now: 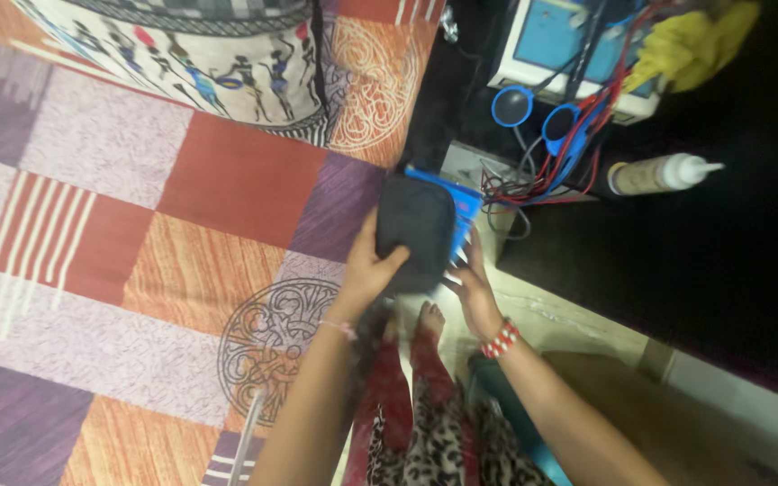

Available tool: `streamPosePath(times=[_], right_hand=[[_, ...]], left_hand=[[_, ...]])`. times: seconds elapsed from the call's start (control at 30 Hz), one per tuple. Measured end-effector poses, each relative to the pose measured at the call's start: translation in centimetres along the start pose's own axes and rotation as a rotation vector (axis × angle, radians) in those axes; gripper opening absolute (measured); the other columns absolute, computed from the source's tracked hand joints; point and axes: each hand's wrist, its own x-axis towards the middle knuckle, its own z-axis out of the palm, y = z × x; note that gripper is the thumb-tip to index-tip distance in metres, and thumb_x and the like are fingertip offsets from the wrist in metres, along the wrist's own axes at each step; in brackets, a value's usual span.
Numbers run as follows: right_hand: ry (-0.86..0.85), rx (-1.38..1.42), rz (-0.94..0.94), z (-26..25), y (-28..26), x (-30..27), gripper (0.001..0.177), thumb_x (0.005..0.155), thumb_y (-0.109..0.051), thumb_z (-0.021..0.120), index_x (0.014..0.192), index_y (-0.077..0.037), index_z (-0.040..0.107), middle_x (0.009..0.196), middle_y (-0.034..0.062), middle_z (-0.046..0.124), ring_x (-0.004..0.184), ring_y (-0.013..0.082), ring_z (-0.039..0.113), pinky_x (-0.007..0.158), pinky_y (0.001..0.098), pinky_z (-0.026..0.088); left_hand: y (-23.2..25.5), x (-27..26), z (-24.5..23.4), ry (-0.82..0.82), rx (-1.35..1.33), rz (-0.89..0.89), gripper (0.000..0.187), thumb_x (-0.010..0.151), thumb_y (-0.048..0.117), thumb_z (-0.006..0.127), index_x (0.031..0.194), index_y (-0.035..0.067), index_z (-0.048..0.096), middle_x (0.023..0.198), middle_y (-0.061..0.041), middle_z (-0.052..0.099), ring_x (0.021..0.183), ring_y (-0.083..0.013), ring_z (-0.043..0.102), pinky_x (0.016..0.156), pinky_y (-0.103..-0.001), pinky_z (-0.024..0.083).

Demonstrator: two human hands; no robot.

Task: The person takes a blood pressure monitor box and a pouch from a drawer, sets them aside, and then untangles several red and blue medical lead wires by a physiotherapist machine.

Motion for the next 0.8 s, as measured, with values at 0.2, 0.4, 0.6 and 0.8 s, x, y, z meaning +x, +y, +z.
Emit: streamPosePath(times=[0.2,0.4,0.6,0.8], right_hand=[[-0.12,-0.15,0.116,0.0,-0.1,4.3,0.089,0.097,-0.022,0.047,0.164,-0.028,-0.012,0.172,0.0082,0.014,0.147,0.0235,0.038,0.108,0.0482,0.045],[-0.183,-0.198,0.161,-1.2,-0.6,5.6,0.097,0.091,-0.017,0.052,0.16,-0.03,-0.015,0.167,0.0137,0.026,0.126,0.0337,0.05,0.094,0.0469,0.051],[-0.023,0.252,0.073,-6.9,3.6,7.2,0.067,0.1,-0.03,0.047,0.163,-0.017,0.025,0.158,0.0157,0.038,0.129,0.021,0.06,0.096,0.0423,0.06],[0.695,-0.753,-0.435,-17.0,8.8,12.2,0.06,0.088,-0.008,0.076,0.142,-0.006,0.05,0.133,0.0163,0.064,0.109,0.0207,0.066,0.098,0.0379,0.058]], left_hand=[[4.2,1.9,1.3,0.103,0.585,-0.091,0.091,0.089,0.022,0.074,0.162,0.004,0.022,0.143,-0.035,0.044,0.129,-0.052,0.047,0.109,-0.054,0.038],[8.6,2.8,3.2,0.222,0.955,-0.083,0.091,0.076,0.024,0.072,0.153,0.003,0.028,0.15,-0.029,0.041,0.132,-0.0467,0.041,0.108,-0.061,0.028],[11.4,3.1,6.5,0.198,0.793,0.249,0.067,0.091,0.017,0.062,0.153,0.005,0.04,0.16,-0.022,0.037,0.152,-0.0435,0.033,0.125,-0.059,0.025],[11.1,1.6,13.4,-0.073,0.634,0.302,0.059,0.088,0.015,0.062,0.145,0.007,0.05,0.158,-0.018,0.04,0.15,-0.0423,0.032,0.126,-0.055,0.024]])
